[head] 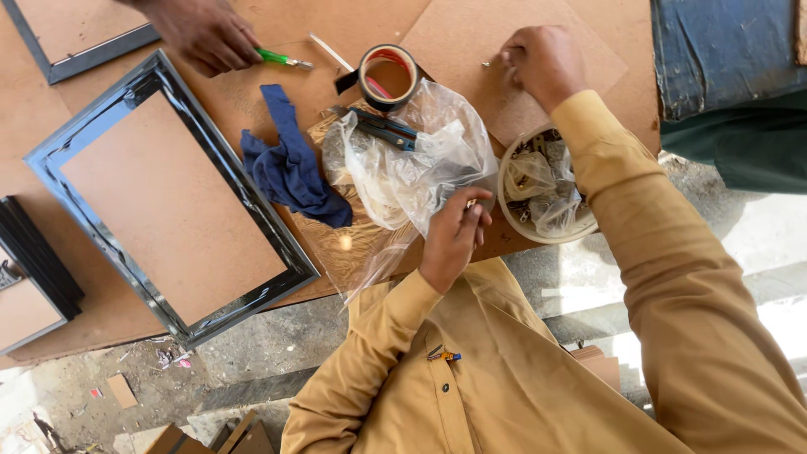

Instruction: The person assembles a picture frame by wiping the frame edges with a cloth, measuring the frame with a tape measure, and using a cordless drill to attach a metal hanging bracket to the back. The person also handles a roll of tape and a blue cloth during the process.

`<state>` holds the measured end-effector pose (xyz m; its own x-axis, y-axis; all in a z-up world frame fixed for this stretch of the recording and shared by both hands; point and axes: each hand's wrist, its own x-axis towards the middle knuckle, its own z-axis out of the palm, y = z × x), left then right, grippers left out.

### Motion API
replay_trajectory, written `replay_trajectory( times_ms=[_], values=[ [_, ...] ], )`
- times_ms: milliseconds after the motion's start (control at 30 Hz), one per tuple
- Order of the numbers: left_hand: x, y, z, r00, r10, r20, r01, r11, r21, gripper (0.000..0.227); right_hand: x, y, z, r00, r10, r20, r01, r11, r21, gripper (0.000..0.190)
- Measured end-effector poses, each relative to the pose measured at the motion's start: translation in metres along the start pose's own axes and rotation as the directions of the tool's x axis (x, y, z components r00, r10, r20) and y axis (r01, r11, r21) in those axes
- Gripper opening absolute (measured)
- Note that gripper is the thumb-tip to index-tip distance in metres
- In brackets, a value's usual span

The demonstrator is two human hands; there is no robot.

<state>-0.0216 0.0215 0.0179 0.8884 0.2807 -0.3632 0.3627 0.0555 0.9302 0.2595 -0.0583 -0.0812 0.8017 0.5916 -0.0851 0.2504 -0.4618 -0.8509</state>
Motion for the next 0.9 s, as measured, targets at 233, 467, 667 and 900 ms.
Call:
replay_trajectory(
  times_ms=[233, 467, 667, 900],
  values=[
    [-0.038, 0.003, -0.052, 0.948, -0.317, -0.015, 0.274, 0.843, -0.463, 0.021, -0.105, -0.067, -0.035, 0.992, 0.115, -0.049, -0.068, 0.827, 0.558, 0.01],
    [-0.08, 0.009, -0.076, 0.973, -0.217, -0.08, 0.139, 0.826, -0.547, 0.025, -0.246, -0.168, 0.024, 0.971, 0.209, 0.114, -0.221, 0.613, 0.758, 0.009],
    [-0.125, 0.031, -0.1, 0.983, -0.141, 0.118, 0.183, 0.82, -0.542, 0.025, -0.319, -0.229, 0.073, 0.976, 0.216, -0.017, -0.114, 0.577, 0.809, 0.008],
    [-0.196, 0.059, -0.121, 0.964, 0.158, 0.215, -0.189, 0.973, 0.133, 0.01, -0.386, -0.275, 0.114, 0.946, 0.231, -0.226, 0.019, 0.658, 0.753, 0.012]
  ],
)
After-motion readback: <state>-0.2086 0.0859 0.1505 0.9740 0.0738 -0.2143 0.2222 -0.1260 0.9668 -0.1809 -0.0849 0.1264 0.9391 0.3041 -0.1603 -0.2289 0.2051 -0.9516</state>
